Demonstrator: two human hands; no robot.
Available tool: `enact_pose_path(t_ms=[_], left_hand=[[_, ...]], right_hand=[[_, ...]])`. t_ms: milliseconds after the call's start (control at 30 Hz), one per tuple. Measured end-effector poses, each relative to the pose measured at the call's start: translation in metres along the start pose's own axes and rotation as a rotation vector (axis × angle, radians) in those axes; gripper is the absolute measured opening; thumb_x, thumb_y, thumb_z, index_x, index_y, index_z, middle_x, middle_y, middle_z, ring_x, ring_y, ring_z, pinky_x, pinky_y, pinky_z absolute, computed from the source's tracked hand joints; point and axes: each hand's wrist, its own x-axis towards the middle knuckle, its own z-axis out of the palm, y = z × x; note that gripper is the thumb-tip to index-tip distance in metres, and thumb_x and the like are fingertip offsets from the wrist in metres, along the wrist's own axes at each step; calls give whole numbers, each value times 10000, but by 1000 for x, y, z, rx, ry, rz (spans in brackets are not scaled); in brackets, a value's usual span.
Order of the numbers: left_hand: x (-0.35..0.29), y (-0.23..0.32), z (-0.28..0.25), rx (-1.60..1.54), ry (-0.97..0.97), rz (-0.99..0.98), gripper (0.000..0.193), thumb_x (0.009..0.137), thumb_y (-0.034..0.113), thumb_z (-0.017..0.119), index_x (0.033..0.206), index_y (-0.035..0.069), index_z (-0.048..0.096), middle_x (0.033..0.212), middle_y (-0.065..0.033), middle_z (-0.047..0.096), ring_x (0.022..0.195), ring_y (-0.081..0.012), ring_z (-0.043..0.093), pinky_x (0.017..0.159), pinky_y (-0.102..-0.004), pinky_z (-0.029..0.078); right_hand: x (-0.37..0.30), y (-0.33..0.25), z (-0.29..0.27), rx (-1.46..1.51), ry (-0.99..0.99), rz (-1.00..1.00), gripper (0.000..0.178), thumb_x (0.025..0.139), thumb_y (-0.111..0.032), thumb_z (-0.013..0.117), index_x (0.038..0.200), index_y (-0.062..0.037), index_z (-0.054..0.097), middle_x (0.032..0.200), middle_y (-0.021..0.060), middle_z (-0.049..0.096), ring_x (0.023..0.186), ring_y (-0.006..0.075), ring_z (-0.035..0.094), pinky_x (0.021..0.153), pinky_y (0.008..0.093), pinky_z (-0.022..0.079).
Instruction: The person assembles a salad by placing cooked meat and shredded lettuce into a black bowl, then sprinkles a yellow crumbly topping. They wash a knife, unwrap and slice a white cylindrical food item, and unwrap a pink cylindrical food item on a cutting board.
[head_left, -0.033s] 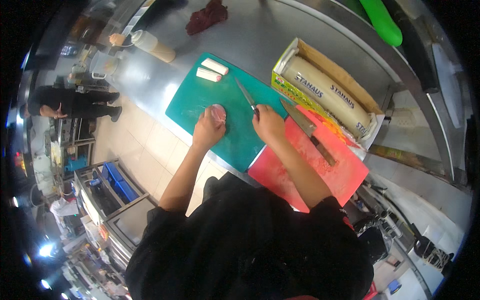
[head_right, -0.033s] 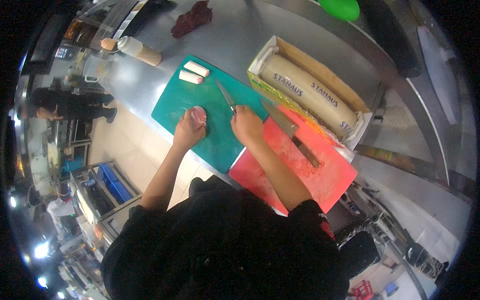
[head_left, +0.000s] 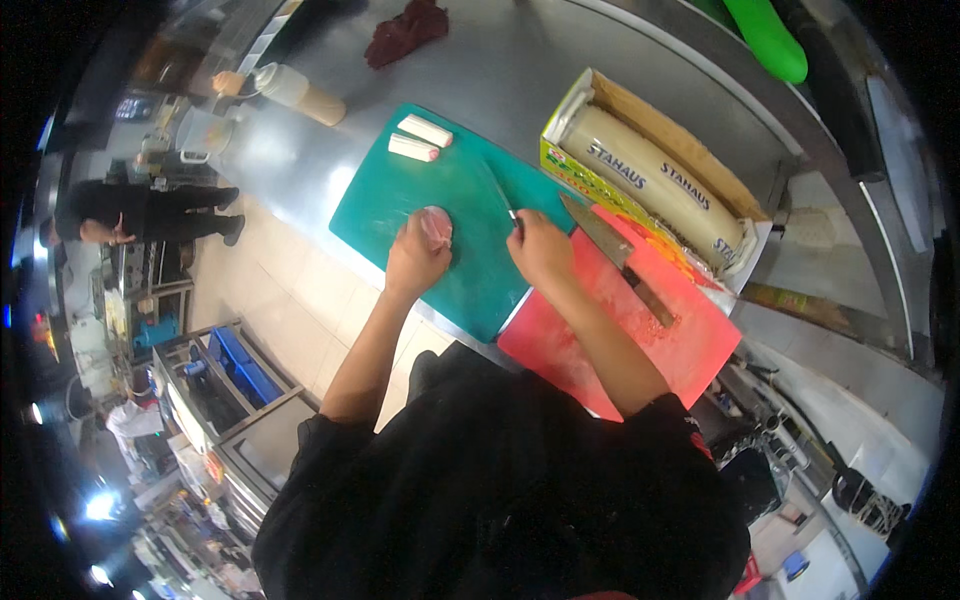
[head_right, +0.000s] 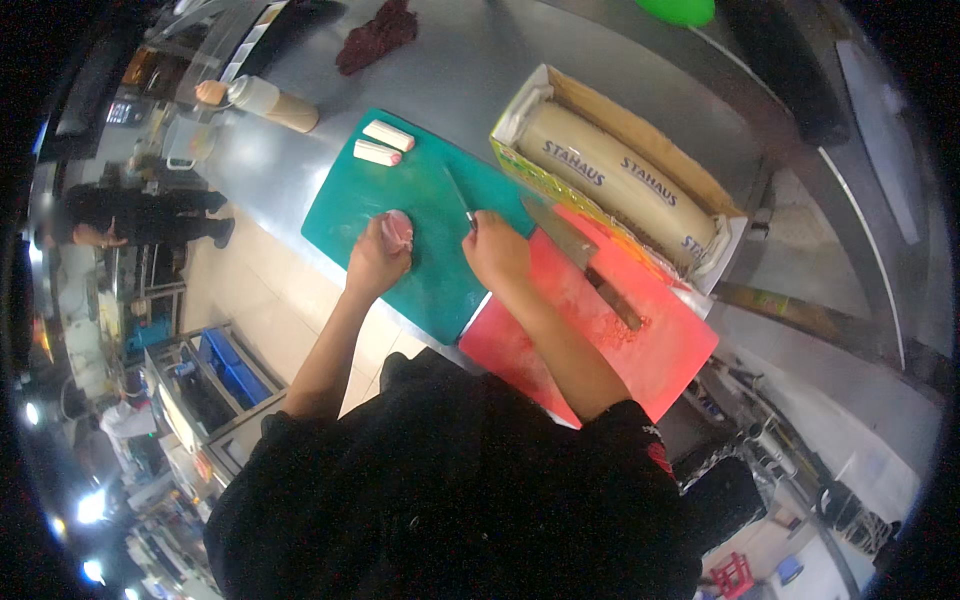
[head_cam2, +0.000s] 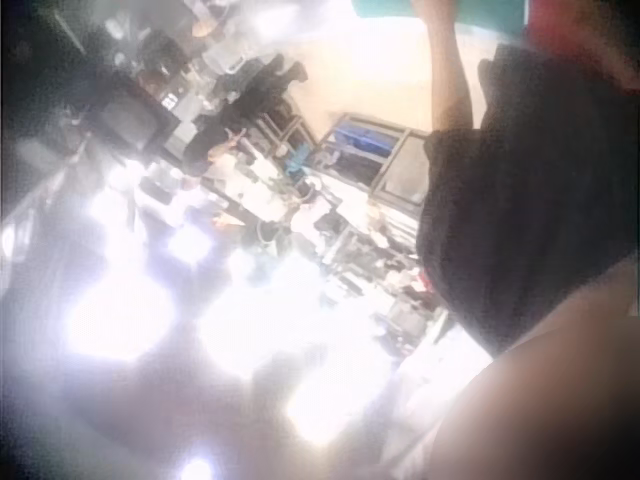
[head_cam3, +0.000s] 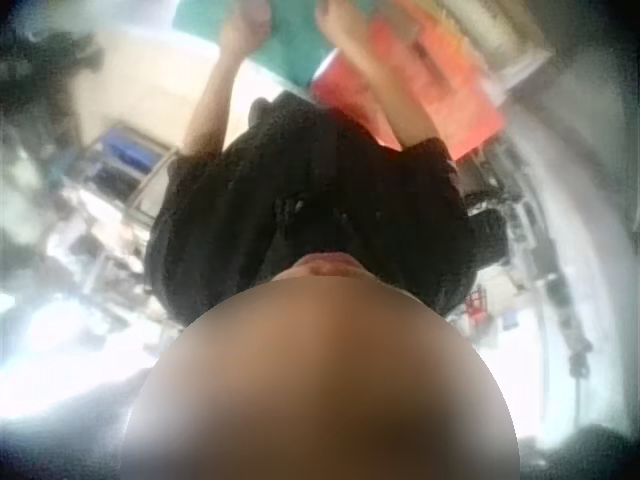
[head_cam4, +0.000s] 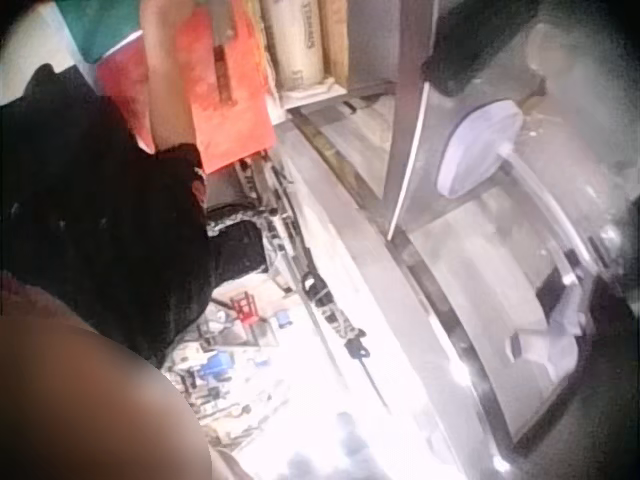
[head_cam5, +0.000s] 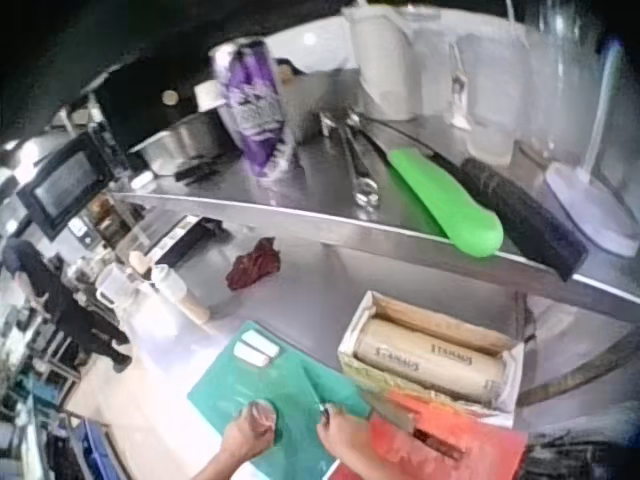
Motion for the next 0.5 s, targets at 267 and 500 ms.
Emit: enact_pose_path(t_ms=[267, 500], left_hand=[[-2, 29, 11, -358, -491, 60, 665, 802, 198, 823, 1354, 9, 503, 1188, -229, 653, 1005, -387, 691, 808, -465, 576], [-2, 35, 20, 105, -306, 695, 728, 985, 417, 620, 1524, -12, 384, 1536, -279, 417, 1454, -465, 368, 1157, -603, 295]], right_hand=[[-128, -4, -3, 575, 231, 311, 242, 1020, -99, 600, 1239, 1, 575, 969, 159, 660, 856, 245, 655, 767, 395, 516], [-194, -72, 55, 713, 421, 429, 589, 1006, -42, 562, 1557, 21, 364, 1133, 332, 638, 1027, 528, 626, 927, 507, 507]])
